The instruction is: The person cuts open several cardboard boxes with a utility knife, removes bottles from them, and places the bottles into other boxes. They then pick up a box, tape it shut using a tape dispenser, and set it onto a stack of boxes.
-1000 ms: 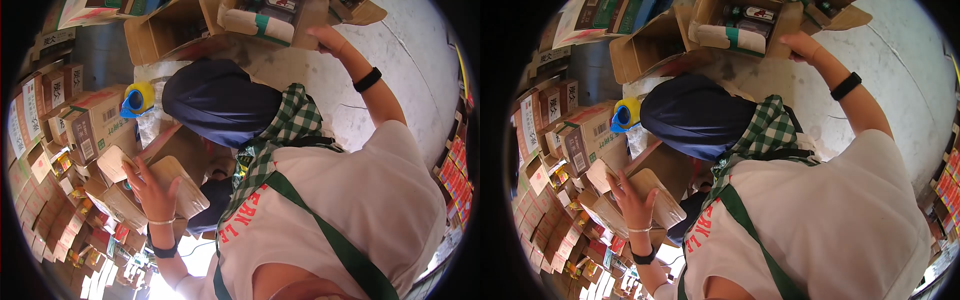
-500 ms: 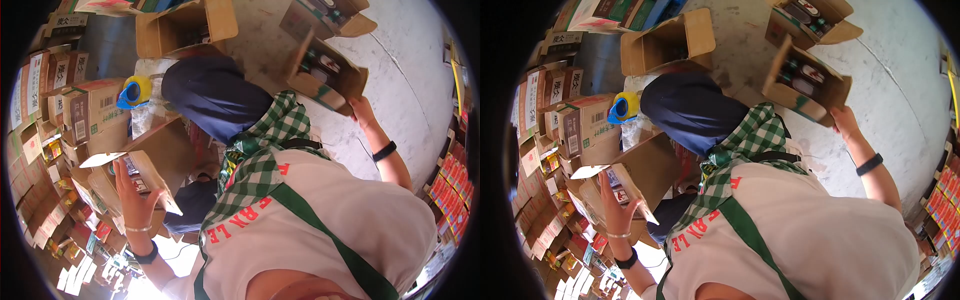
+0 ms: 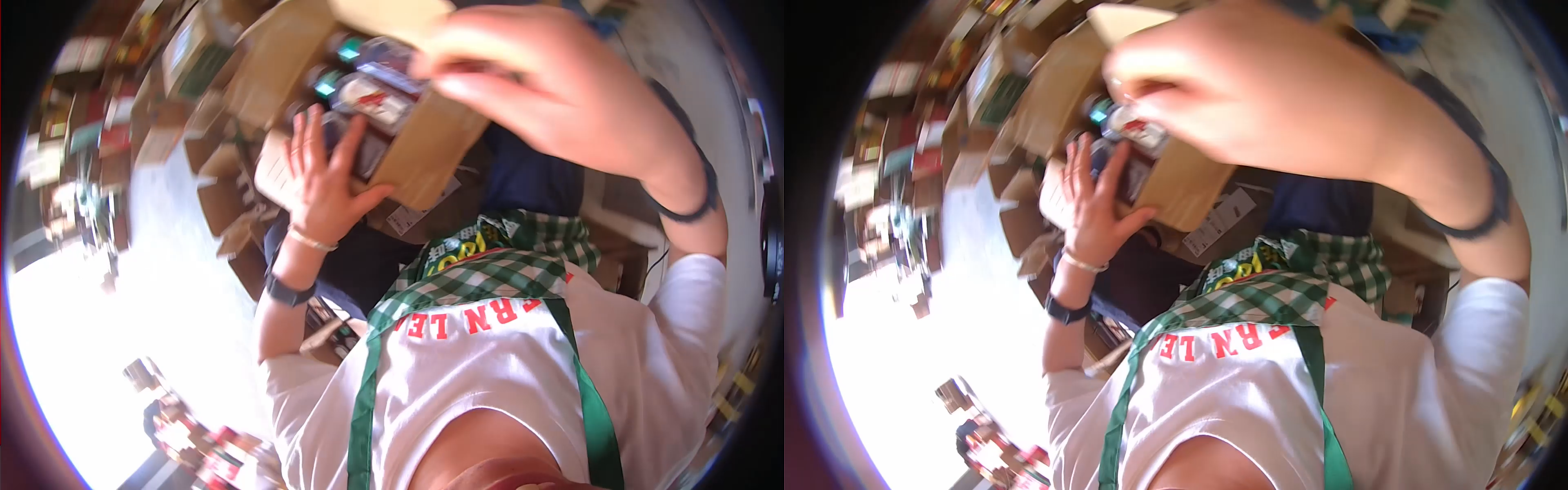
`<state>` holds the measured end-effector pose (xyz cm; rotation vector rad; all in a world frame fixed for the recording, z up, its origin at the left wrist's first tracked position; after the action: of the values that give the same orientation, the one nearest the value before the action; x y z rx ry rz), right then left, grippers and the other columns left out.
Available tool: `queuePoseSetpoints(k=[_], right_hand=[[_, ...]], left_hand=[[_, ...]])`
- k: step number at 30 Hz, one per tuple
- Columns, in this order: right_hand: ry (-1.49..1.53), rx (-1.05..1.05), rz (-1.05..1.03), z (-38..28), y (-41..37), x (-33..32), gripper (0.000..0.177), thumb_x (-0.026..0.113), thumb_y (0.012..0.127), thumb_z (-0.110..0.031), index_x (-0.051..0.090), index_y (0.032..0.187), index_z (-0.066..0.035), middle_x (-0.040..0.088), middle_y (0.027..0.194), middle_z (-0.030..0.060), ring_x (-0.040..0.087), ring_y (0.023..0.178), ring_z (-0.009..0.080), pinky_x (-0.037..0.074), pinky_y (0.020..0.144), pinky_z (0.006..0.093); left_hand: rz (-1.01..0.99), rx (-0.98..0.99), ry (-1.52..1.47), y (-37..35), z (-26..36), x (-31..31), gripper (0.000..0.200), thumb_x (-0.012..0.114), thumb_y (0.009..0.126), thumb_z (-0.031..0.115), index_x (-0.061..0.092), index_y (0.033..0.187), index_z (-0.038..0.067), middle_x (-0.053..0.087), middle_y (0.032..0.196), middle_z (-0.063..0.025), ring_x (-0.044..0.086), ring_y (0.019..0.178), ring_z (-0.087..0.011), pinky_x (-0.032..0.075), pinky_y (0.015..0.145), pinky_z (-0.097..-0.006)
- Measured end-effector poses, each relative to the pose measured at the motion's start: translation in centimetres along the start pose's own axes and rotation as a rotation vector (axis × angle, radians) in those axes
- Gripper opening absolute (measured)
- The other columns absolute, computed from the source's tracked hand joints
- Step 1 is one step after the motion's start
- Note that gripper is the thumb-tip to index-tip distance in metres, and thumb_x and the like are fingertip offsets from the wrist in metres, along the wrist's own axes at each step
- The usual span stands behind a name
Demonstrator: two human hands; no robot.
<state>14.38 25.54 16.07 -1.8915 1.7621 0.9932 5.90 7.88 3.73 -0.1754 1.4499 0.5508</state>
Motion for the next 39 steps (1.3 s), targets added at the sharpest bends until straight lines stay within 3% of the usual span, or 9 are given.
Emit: queuePoseSetpoints(k=[6, 10, 16, 21, 24, 27, 31, 34, 39], right_hand=[[-0.773, 0.149, -0.431, 6.9, 14.9, 14.2, 0.034, 0.058, 0.083, -0.030, 0.055, 0.110, -0.009, 0.060, 0.108, 0.0162, 0.059, 0.099, 0.0316, 0.048, 0.082, 0.0421], [-0.697, 0.362, -0.174, 8.7, 14.7, 12.6, 0.061, 0.064, 0.074, -0.053, 0.053, 0.115, -0.010, 0.057, 0.111, 0.0225, 0.055, 0.105, 0.0339, 0.045, 0.089, 0.0434], [-0.835, 0.508, -0.342, 9.3, 14.9, 12.5, 0.059, 0.057, 0.077, -0.055, 0.061, 0.107, -0.004, 0.061, 0.107, 0.0178, 0.058, 0.103, 0.0317, 0.045, 0.090, 0.0406], [-0.751, 0.664, -0.394, 10.6, 15.5, 12.8, 0.052, 0.060, 0.072, -0.052, 0.066, 0.109, -0.016, 0.064, 0.110, 0.0069, 0.058, 0.104, 0.0281, 0.044, 0.085, 0.0458], [-0.642, 0.523, -0.158, 8.3, 14.2, 10.1, 0.051, 0.062, 0.074, -0.048, 0.064, 0.110, -0.012, 0.065, 0.102, 0.0078, 0.061, 0.097, 0.0215, 0.048, 0.081, 0.0395], [-0.517, 0.068, 0.150, 0.6, 11.2, 4.0, 0.046, 0.070, 0.069, -0.035, 0.063, 0.092, 0.004, 0.064, 0.082, 0.0202, 0.057, 0.090, 0.0351, 0.047, 0.080, 0.0410], [0.157, -0.192, 0.543, 1.5, 6.4, -4.6, 0.043, 0.064, 0.078, -0.042, 0.063, 0.092, -0.001, 0.065, 0.090, 0.0089, 0.060, 0.088, 0.0199, 0.048, 0.078, 0.0309], [0.129, -0.360, 0.699, 2.0, 0.2, -12.6, 0.040, 0.061, 0.082, -0.043, 0.062, 0.093, -0.005, 0.063, 0.087, 0.0012, 0.059, 0.086, 0.0131, 0.047, 0.080, 0.0268], [0.143, -0.034, 0.799, 12.6, -6.9, -18.3, 0.027, 0.059, 0.085, -0.026, 0.060, 0.097, -0.002, 0.062, 0.090, 0.0040, 0.059, 0.083, 0.0132, 0.047, 0.074, 0.0262]], left_hand=[[0.172, -0.159, -0.100, -2.4, 1.3, 1.2, 0.077, 0.074, 0.063, 0.046, 0.047, 0.130, 0.021, 0.028, 0.138, -0.0220, 0.027, 0.128, -0.0420, 0.022, 0.101, -0.0608], [0.178, -0.184, -0.105, -2.0, 1.7, 1.9, 0.077, 0.072, 0.064, 0.045, 0.045, 0.132, 0.023, 0.027, 0.139, -0.0226, 0.027, 0.129, -0.0413, 0.022, 0.100, -0.0616], [0.188, -0.193, -0.115, -1.7, 2.4, 0.9, 0.074, 0.072, 0.065, 0.044, 0.046, 0.132, 0.026, 0.028, 0.138, -0.0222, 0.028, 0.128, -0.0413, 0.023, 0.099, -0.0620], [0.241, -0.173, -0.192, -1.5, 1.6, 1.2, 0.081, 0.078, 0.058, 0.037, 0.044, 0.130, 0.024, 0.024, 0.140, -0.0245, 0.022, 0.130, -0.0449, 0.022, 0.098, -0.0652], [0.252, -0.160, -0.199, -1.9, 1.9, 1.2, 0.088, 0.080, 0.055, 0.036, 0.041, 0.133, 0.022, 0.019, 0.143, -0.0246, 0.020, 0.131, -0.0460, 0.024, 0.097, -0.0657], [0.285, -0.184, -0.207, -1.5, 0.8, 1.4, 0.092, 0.080, 0.058, 0.036, 0.036, 0.137, 0.016, 0.014, 0.144, -0.0290, 0.018, 0.132, -0.0486, 0.024, 0.098, -0.0645], [0.152, -0.187, -0.125, -0.9, 0.5, 1.1, 0.087, 0.077, 0.062, 0.041, 0.039, 0.136, 0.015, 0.015, 0.143, -0.0301, 0.019, 0.131, -0.0482, 0.022, 0.100, -0.0614], [0.106, -0.236, -0.145, -1.9, 0.5, 0.8, 0.087, 0.078, 0.062, 0.041, 0.039, 0.135, 0.015, 0.015, 0.143, -0.0297, 0.020, 0.131, -0.0482, 0.020, 0.102, -0.0588], [0.055, -0.232, -0.179, -2.4, -1.2, 1.7, 0.093, 0.080, 0.060, 0.038, 0.034, 0.138, 0.014, 0.011, 0.145, -0.0281, 0.017, 0.130, -0.0491, 0.020, 0.105, -0.0565]])
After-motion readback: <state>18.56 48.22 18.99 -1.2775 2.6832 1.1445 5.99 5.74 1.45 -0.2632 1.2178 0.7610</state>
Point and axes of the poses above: each hand's wrist, its own y-axis towards the middle knuckle, its own x-axis out of the palm, z = x × y, the point moved 7 cm from there along y, towards the middle knuckle
